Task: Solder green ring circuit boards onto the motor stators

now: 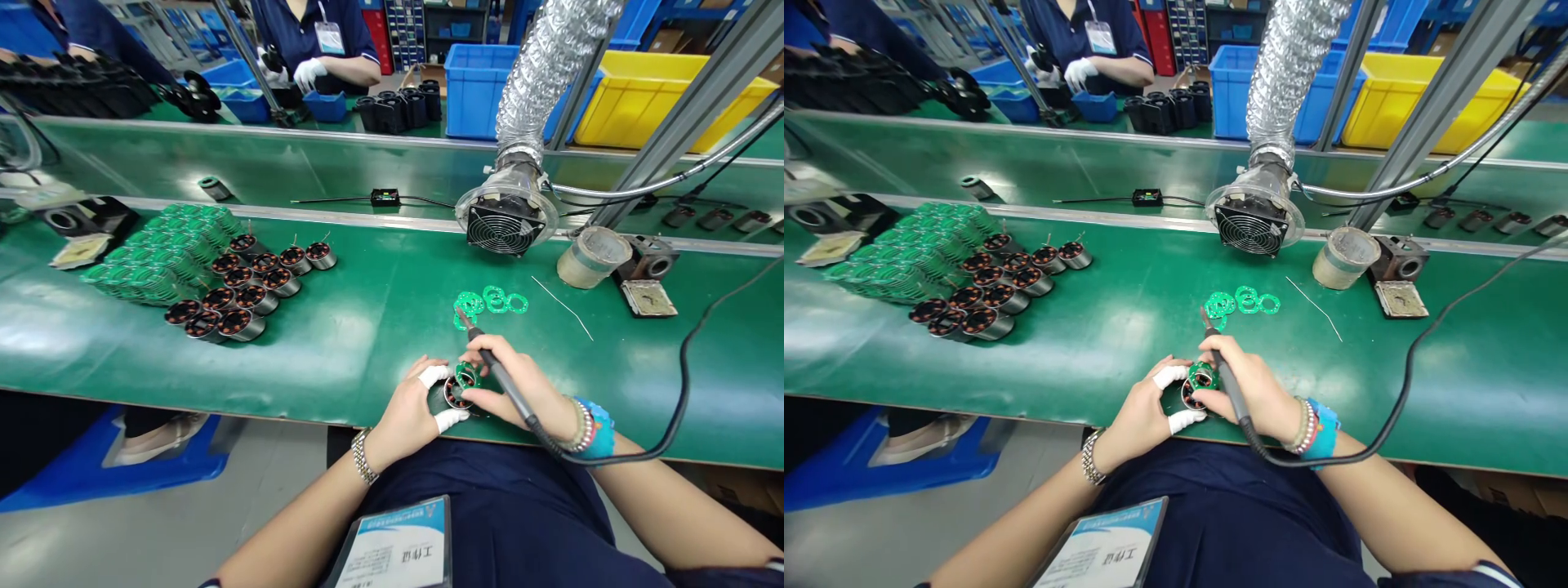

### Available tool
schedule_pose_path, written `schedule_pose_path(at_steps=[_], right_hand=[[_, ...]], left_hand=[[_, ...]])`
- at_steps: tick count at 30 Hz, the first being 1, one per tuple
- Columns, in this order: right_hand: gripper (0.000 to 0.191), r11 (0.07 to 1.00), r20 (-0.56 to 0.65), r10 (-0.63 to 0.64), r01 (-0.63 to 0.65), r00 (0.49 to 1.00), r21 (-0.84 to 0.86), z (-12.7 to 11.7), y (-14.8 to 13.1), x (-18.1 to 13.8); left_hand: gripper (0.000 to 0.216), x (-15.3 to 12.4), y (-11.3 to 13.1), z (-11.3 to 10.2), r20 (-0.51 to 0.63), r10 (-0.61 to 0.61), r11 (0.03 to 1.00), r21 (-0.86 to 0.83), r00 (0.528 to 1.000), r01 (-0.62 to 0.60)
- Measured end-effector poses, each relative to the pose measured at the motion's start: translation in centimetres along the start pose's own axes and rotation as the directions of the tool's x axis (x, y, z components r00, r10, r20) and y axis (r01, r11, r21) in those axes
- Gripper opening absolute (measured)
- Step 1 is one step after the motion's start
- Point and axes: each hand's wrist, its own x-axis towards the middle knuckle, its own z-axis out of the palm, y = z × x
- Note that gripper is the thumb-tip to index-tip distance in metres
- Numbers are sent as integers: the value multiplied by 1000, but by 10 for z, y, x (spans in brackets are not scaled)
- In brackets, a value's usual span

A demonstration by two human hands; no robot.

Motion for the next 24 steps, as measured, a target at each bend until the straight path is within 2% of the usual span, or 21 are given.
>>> schedule_pose_path(at_steps=[2,4,9,15,18,24], right_hand=[[45,984,61,-124,131,990,-121,3,-1,2],[40,964,113,-188,205,976,-170,5,0,3],[37,957,163,-249,269,955,-113,3,11,1],[39,953,150,-269,286,951,-104,2,19,-3],[42,941,85,-311,319,947,-110,3,20,-3],[43,918,28,-369,368,929,-149,6,23,-5]], left_hand=[[45,-1,1,1,-21,-4,999,32,1000,5],[45,-1,2,3,-25,-14,998,56,1000,15],[46,-2,1,5,-27,-24,999,39,999,25],[60,-3,-4,-5,64,-10,991,-130,998,18],[61,-4,-6,-5,22,-30,981,-189,999,34],[56,-4,-10,0,-10,37,995,-90,999,-37]])
